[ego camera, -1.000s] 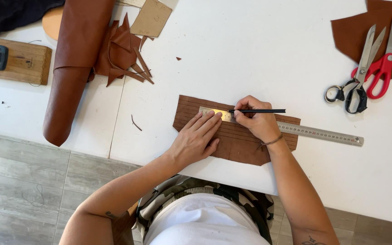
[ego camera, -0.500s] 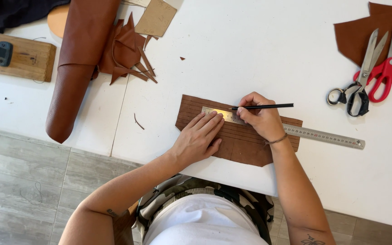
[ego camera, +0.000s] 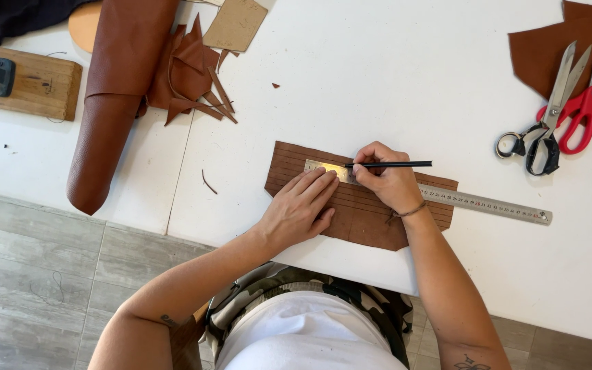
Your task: Marking parallel lines on a piece of brown leather using a metal ruler and a pen on a workbench.
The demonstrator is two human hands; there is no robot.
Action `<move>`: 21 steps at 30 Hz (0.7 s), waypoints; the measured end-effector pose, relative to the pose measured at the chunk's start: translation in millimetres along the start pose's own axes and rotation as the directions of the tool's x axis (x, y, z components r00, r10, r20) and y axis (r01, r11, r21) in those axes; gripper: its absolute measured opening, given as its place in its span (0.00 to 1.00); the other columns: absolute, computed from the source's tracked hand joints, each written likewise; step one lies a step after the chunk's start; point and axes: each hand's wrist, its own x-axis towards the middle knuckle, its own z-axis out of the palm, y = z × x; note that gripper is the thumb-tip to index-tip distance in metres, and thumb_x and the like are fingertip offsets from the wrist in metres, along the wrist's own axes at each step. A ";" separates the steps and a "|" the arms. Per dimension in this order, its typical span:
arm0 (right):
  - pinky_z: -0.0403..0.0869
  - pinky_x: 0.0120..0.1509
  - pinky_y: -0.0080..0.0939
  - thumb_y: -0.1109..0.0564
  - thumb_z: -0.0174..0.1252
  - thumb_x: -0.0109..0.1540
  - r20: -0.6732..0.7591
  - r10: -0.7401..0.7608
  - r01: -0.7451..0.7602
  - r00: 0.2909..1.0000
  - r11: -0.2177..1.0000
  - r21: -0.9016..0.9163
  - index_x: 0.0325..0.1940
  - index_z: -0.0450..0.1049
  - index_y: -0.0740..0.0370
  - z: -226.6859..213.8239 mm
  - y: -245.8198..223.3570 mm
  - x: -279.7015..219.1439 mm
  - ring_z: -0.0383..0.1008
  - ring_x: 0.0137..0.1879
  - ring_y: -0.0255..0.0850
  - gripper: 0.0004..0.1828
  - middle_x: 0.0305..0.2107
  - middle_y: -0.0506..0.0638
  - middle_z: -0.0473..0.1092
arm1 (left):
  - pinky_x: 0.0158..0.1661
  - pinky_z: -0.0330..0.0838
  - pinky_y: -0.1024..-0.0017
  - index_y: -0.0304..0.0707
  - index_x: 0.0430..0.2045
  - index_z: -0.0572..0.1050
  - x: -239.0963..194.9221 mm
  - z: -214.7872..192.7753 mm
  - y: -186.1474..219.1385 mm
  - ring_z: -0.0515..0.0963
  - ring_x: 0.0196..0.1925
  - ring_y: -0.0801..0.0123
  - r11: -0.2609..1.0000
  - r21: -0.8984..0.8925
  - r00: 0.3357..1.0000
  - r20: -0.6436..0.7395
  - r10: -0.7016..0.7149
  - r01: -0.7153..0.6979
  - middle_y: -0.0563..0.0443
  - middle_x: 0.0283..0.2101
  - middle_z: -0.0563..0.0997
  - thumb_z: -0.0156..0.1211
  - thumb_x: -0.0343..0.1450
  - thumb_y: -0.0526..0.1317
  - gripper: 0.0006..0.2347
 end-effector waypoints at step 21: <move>0.73 0.29 0.31 0.66 0.63 0.59 -0.003 0.032 -0.031 0.999 0.992 0.121 0.39 0.75 0.66 -2.0 -13.9 1.1 0.72 0.25 0.35 0.06 0.22 0.54 0.72 | 0.65 0.65 0.60 0.34 0.58 0.74 -2.2 4.2 -0.2 0.73 0.65 0.55 0.999 0.019 0.999 -0.022 0.033 -0.032 0.44 0.61 0.75 0.52 0.73 0.46 0.20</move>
